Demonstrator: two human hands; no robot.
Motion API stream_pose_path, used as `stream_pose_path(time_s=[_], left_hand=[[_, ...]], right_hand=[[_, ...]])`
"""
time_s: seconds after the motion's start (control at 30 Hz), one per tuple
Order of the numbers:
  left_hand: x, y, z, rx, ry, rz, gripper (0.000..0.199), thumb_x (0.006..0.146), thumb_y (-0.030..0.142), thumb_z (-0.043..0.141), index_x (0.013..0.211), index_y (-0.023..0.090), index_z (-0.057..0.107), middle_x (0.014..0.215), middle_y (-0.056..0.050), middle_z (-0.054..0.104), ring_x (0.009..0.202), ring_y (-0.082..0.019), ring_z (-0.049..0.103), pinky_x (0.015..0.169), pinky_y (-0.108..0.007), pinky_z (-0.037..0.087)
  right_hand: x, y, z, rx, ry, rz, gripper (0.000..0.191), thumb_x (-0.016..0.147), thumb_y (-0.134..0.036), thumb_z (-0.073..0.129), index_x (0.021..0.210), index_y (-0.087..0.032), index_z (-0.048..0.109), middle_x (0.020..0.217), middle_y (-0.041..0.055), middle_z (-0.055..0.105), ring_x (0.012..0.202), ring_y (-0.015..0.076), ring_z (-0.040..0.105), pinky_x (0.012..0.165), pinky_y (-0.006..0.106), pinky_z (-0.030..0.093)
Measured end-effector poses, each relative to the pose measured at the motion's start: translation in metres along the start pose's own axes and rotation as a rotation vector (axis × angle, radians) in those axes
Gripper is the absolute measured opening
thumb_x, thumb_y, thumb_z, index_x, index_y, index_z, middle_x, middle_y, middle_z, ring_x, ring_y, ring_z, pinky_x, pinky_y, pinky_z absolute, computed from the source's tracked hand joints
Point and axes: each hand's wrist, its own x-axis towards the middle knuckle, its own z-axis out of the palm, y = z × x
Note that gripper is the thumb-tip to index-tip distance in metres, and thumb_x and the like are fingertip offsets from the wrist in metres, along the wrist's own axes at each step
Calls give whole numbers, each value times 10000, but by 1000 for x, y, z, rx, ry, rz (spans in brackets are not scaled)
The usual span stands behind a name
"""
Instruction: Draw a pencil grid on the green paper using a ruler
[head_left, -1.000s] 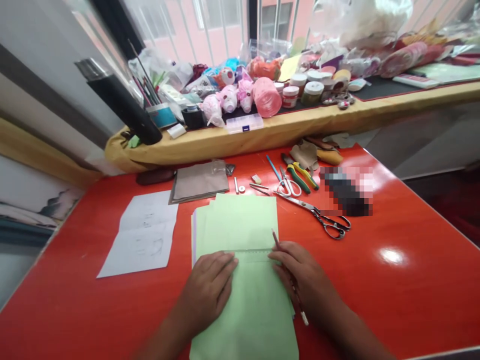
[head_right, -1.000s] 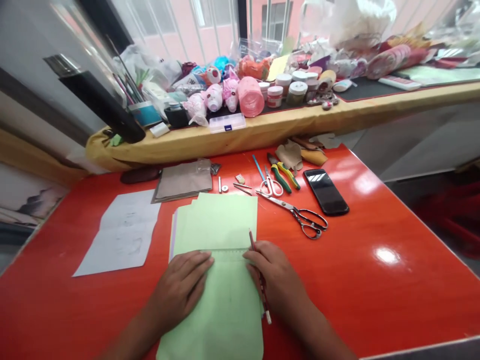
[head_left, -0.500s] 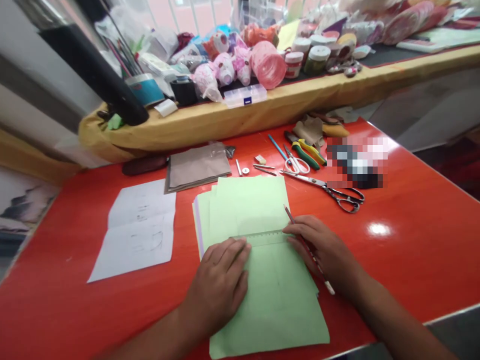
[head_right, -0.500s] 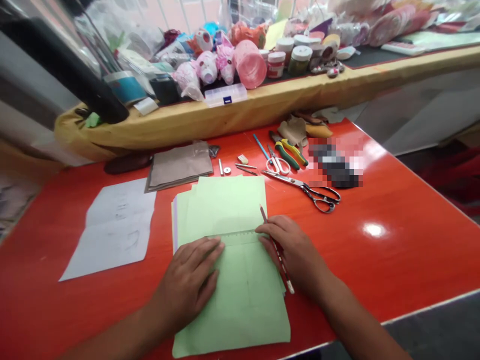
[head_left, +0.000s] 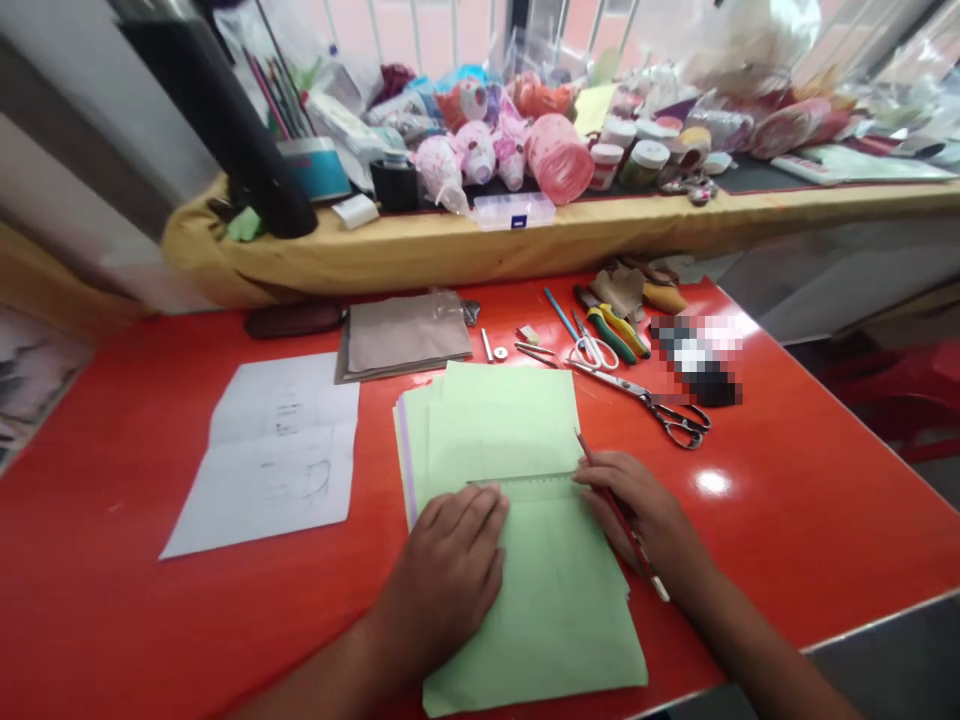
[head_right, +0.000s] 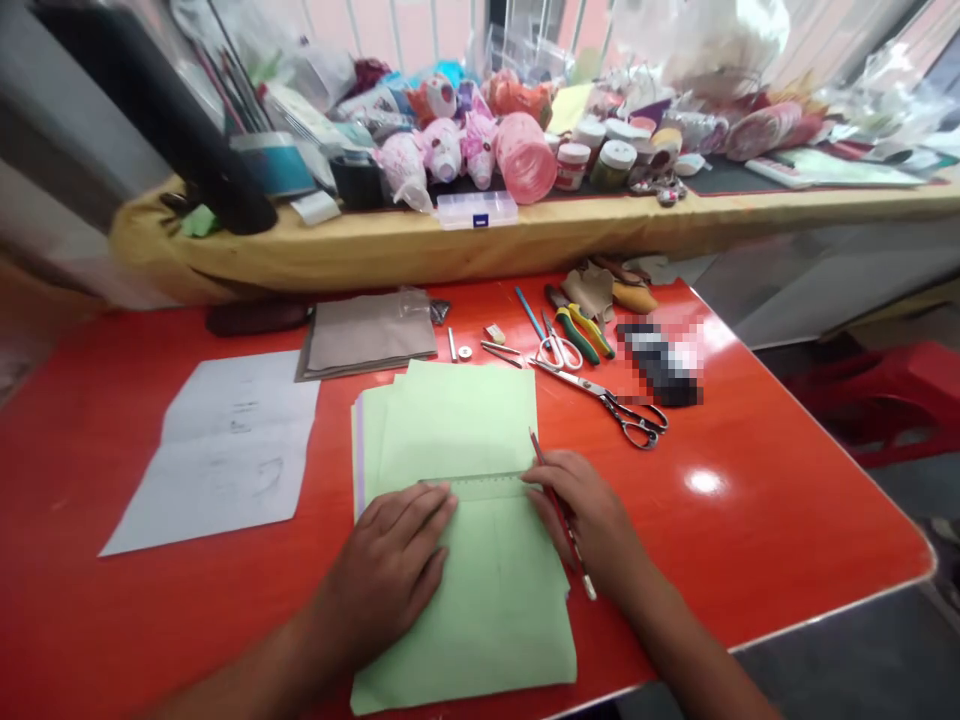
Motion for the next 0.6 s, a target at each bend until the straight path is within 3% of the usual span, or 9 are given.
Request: stream_pose_path(time_s=[0.27, 0.6], left_hand=[[-5, 3, 5, 55, 3, 19, 367, 1065, 197, 478, 1390, 129, 634, 1363, -139, 700, 1250, -297, 628, 1034, -460, 507], [-1, 0, 5, 31, 32, 35, 369, 1055, 162, 485, 1387, 105, 635, 1338, -145, 712, 1242, -297, 639, 1022, -459, 495]], right_hand=[[-3, -1, 2, 3, 23, -55, 142, 1070, -225, 616, 1117, -236, 749, 1110, 98, 764, 1068, 259, 729, 928, 413, 591], [7, -6, -2, 58, 15, 7, 192, 1101, -237, 549, 1070, -242, 738, 1024, 80, 767, 978, 238, 730, 842, 377, 598]])
